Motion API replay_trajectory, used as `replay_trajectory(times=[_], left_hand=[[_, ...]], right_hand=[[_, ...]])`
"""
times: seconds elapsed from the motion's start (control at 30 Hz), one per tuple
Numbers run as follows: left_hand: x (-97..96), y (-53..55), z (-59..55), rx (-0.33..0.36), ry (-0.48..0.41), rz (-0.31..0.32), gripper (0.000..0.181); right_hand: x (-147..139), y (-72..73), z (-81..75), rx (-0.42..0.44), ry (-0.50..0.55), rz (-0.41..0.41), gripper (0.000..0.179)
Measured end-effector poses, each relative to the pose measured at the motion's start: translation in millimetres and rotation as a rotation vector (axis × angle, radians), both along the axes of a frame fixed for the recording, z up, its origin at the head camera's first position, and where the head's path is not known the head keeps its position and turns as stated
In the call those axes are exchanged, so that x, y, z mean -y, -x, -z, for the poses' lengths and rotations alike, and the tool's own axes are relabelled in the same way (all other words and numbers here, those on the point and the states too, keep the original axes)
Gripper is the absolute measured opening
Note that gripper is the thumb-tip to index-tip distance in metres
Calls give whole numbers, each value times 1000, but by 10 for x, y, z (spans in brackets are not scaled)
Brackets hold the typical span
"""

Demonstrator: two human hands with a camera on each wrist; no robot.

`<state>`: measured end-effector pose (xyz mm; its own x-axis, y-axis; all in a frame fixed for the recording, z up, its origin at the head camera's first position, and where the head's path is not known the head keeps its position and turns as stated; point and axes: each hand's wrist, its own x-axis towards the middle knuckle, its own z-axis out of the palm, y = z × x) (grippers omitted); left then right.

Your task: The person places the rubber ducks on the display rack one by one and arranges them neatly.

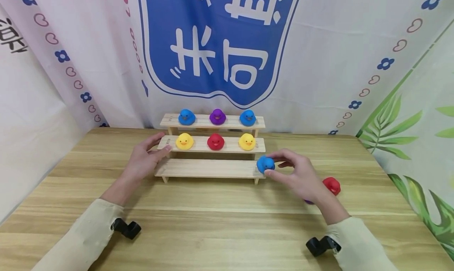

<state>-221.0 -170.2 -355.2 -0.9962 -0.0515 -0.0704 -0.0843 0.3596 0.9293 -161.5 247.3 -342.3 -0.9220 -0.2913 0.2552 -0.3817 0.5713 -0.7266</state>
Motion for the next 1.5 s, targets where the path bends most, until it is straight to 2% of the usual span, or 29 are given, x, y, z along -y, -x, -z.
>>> replay_trajectory(times=[0.63,1.17,1.5], left_hand=[[-9,4,5,-11,16,0,67],[-2,4,7,-5,6,4,68],[-9,-7,-7,-7,3,6,67]], right_hand=[[312,20,-53,36,34,-35,34],[530,44,-88,16,88,-110,35],[715,59,-103,52,121,-154,34]])
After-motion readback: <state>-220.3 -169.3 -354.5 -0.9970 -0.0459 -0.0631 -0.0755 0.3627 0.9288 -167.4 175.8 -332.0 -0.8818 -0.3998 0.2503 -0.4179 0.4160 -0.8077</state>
